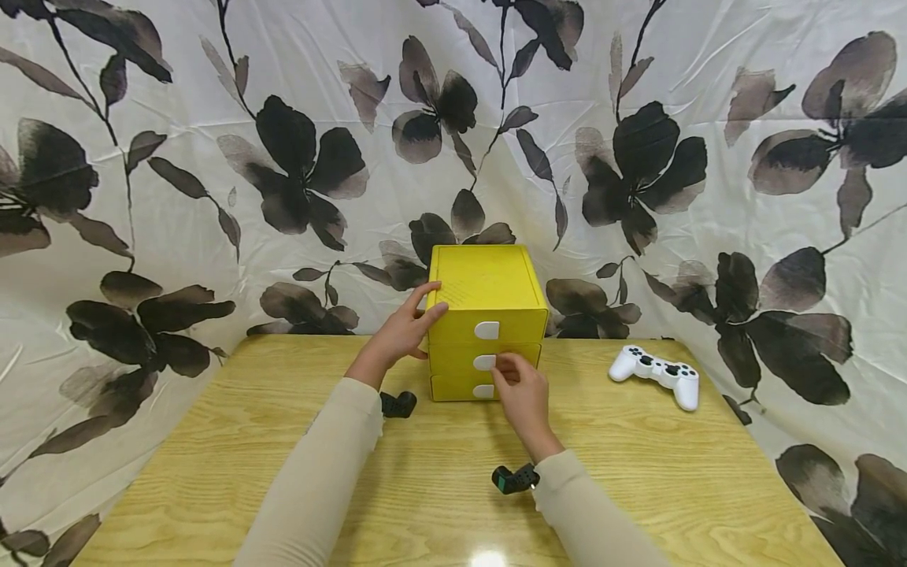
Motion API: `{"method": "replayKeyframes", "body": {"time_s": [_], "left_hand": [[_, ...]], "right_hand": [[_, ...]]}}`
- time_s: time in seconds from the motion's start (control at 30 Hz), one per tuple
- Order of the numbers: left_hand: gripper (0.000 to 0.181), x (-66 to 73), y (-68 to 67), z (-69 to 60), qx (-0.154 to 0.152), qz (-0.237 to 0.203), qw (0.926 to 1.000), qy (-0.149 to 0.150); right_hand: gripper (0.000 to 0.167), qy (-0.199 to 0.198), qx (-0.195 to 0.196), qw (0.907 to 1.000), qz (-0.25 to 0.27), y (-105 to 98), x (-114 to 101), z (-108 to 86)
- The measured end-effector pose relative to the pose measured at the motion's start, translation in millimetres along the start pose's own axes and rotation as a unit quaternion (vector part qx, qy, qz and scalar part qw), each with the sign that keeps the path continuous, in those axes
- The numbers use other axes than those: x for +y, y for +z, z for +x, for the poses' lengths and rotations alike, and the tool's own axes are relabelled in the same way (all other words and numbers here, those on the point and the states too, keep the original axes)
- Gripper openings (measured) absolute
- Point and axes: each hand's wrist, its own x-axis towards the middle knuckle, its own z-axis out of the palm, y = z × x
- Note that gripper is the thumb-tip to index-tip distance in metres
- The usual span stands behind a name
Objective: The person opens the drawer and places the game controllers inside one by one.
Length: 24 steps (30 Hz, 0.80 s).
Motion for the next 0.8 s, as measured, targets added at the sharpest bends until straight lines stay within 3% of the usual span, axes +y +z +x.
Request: {"method": "replayKeyframes", "body": {"time_s": [0.33,0.57,0.8], "left_hand": [[0.067,-0.4,0.8,-0.3,0.005,0.005,1.0,0.0],[0.065,2.4,1.1,-2.7,0.0,0.003,1.0,-0.002],[0.063,4.1,2.1,-5.5,0.0,0.0,1.0,-0.003]], "right_hand": [[0.012,0.049,0.001,0.9987,-0.009,5,9,-8.7],[0.012,0.097,-0.006,0.9952,0.011,10,13,-12.3],[0.011,0.117,0.006,0.993,0.018,15,15,-15.4]]}}
